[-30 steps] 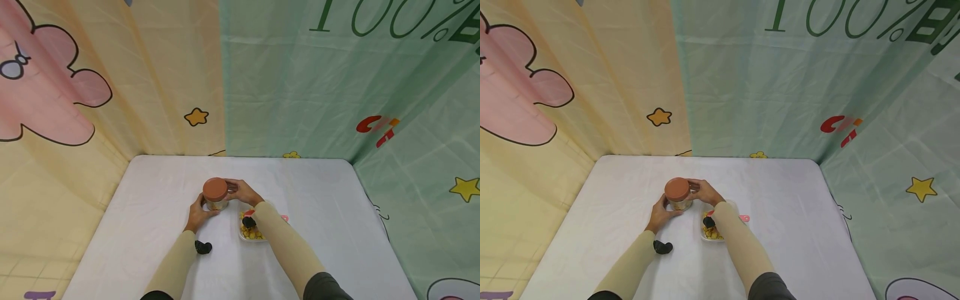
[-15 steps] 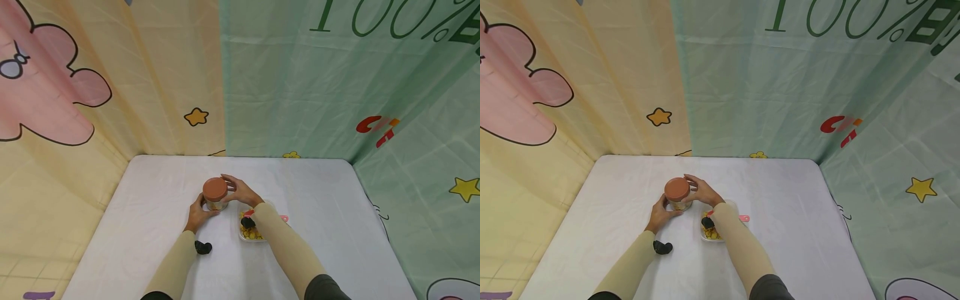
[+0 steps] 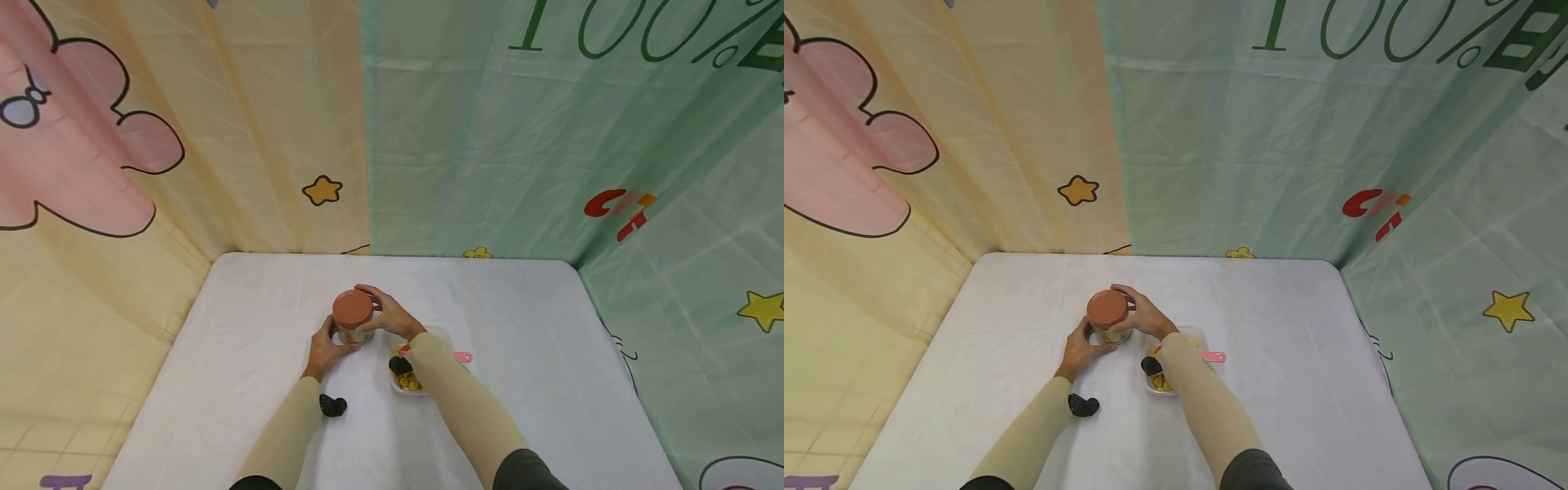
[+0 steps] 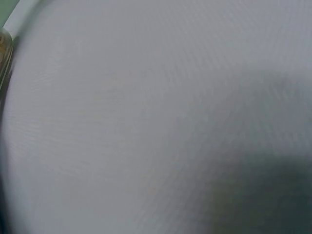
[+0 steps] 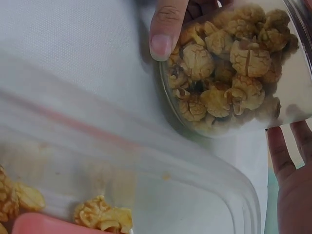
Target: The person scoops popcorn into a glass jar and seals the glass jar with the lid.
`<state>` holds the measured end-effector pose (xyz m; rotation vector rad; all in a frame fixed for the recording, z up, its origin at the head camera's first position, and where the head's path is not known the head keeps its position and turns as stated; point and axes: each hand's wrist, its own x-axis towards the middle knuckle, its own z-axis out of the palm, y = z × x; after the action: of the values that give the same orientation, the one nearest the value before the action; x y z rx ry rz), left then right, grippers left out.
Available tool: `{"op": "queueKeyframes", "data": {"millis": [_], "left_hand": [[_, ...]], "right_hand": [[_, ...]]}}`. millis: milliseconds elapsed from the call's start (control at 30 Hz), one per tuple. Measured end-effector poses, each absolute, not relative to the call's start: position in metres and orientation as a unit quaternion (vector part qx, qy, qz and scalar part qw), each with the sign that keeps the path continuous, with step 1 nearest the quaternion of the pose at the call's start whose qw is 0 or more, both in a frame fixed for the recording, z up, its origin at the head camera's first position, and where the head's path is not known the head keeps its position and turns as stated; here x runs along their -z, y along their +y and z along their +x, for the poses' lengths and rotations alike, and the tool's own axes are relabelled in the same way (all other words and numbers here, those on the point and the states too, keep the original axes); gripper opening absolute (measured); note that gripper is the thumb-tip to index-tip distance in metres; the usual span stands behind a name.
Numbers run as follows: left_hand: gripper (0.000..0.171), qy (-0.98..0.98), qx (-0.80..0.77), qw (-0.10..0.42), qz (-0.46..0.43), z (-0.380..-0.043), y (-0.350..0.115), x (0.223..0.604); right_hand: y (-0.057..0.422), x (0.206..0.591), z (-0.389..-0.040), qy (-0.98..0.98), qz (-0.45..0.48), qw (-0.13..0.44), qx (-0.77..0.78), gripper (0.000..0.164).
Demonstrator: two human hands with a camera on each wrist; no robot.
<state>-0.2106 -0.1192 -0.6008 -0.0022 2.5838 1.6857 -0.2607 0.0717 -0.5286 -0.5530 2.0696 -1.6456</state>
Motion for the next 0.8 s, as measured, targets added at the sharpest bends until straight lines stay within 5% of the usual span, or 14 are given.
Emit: {"op": "queueKeyframes", "data": {"millis": [800], "left_hand": [[0.091,0.836,-0.547,0.029,-0.003,-0.21,-0.118,0.603]], "right_hand": [[0.058,0.539,-0.24,0.791,-0.124,0.111,0.589,0.087]]}}
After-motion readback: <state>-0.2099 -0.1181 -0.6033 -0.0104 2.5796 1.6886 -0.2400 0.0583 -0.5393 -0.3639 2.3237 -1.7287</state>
